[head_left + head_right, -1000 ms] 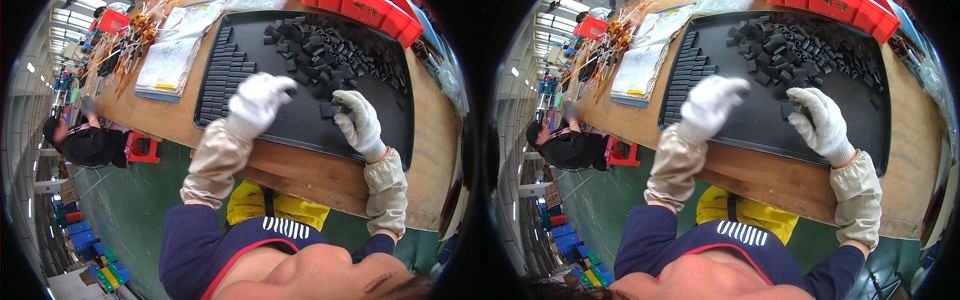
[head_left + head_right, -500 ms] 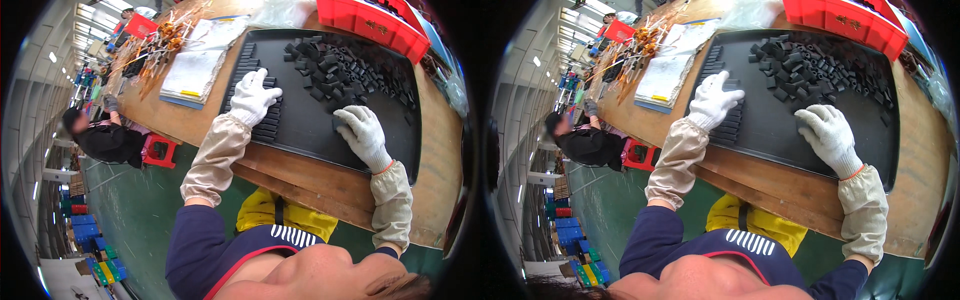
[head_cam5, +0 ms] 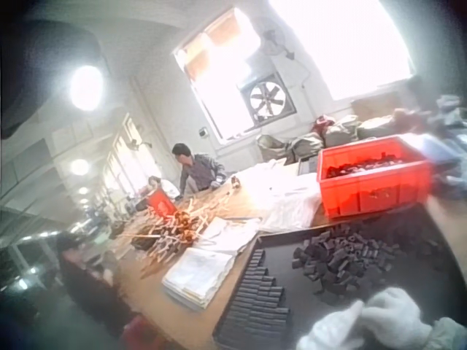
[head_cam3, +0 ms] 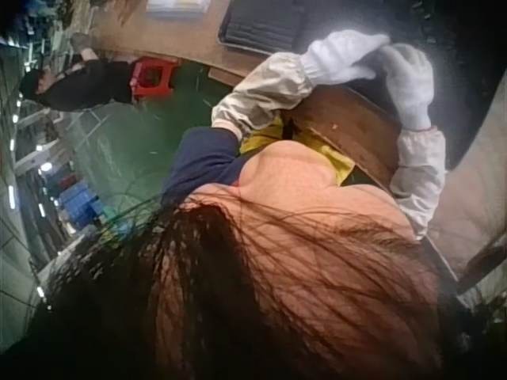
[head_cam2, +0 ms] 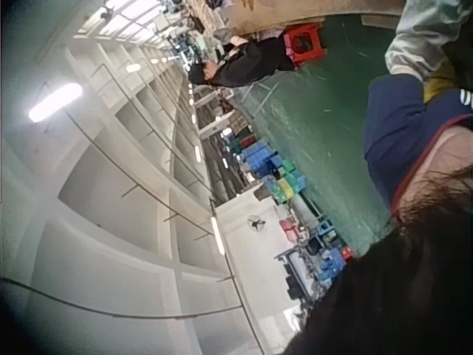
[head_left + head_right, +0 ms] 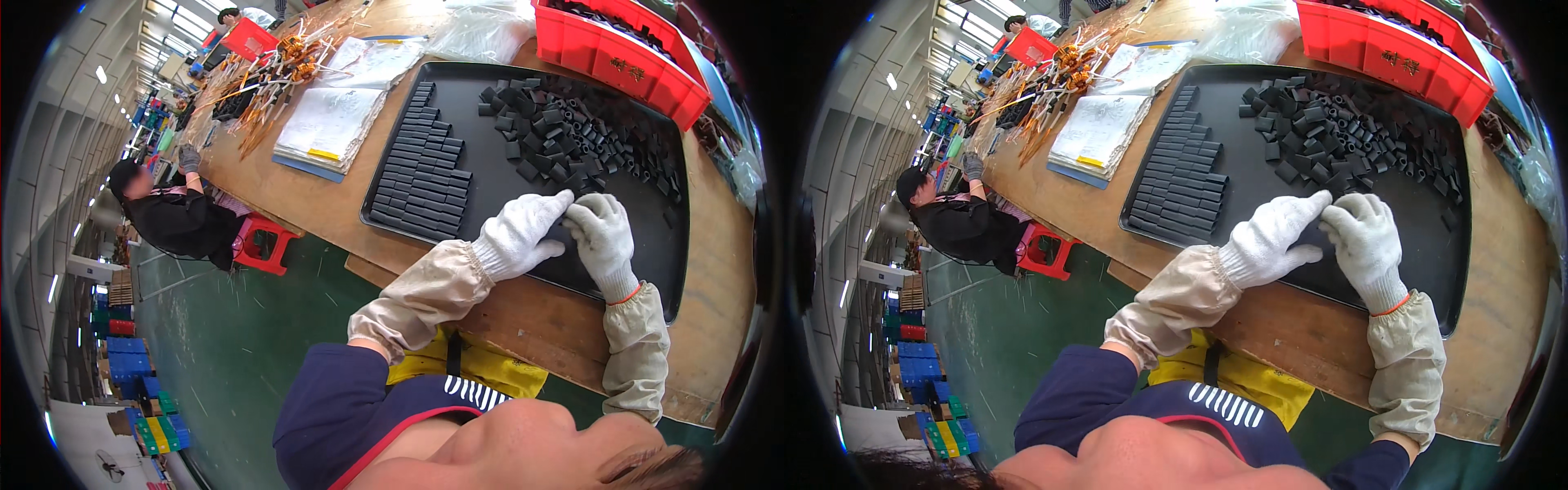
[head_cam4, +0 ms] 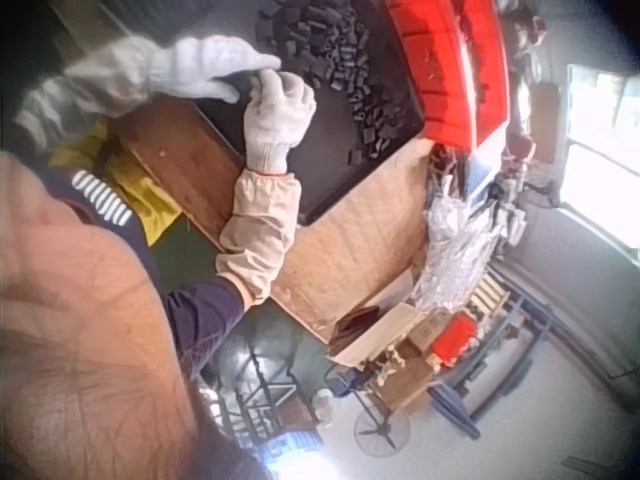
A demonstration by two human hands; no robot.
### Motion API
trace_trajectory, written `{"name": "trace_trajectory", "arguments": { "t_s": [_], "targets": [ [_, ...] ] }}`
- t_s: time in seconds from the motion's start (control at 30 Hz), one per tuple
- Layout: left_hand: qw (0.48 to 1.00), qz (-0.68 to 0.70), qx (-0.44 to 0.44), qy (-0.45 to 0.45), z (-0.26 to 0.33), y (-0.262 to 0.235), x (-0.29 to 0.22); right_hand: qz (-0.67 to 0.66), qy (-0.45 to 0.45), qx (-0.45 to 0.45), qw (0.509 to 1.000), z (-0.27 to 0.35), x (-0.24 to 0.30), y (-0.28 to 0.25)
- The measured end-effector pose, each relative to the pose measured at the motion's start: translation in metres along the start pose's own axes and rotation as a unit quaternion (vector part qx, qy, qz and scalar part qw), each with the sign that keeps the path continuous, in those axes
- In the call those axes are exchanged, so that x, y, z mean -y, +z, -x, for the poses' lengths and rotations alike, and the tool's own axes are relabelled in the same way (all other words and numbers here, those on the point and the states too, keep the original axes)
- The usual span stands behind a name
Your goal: The person picks small black plastic components from a pile on a tray and inserts them into a larger black plastic base. The person works by hand, handling the parts one at a time and placing them into the base in a repetitive sequence.
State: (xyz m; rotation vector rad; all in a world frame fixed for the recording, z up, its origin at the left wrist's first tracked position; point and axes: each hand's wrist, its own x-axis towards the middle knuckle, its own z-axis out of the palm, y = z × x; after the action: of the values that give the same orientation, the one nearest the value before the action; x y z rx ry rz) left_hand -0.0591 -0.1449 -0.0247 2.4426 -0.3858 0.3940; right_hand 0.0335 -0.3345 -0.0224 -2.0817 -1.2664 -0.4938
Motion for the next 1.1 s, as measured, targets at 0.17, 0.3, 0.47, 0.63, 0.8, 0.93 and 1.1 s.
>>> {"name": "trace_trajectory", "arguments": {
  "t_s": [0.17,0.3,0.47,0.63,0.8,0.93,1.1],
  "targets": [
    [0.875,0.455,0.049,-0.161,0.005,0.008,0.007,-0.100,-0.018,0.000,0.995,0.003,0.000,-0.003],
    [0.838,0.509,0.104,-0.165,0.005,0.005,0.018,-0.087,-0.065,-0.055,0.993,0.001,0.011,-0.002],
    [0.788,0.588,0.094,-0.160,0.003,0.002,0.015,-0.193,-0.040,-0.032,0.980,0.000,0.005,-0.001],
    [0.787,0.594,0.091,-0.140,0.004,0.005,0.017,-0.167,-0.033,-0.024,0.985,-0.003,0.010,-0.003],
    [0.788,0.582,0.058,-0.191,0.007,0.005,0.019,-0.157,-0.009,-0.035,0.987,-0.009,0.007,-0.011],
    [0.807,0.553,0.055,-0.200,0.008,0.003,0.019,0.066,0.054,-0.052,0.995,-0.006,-0.040,-0.030],
    [0.804,0.555,0.065,-0.204,0.007,0.004,0.020,0.230,0.135,0.036,0.963,0.018,-0.082,-0.028]
  ]
}}
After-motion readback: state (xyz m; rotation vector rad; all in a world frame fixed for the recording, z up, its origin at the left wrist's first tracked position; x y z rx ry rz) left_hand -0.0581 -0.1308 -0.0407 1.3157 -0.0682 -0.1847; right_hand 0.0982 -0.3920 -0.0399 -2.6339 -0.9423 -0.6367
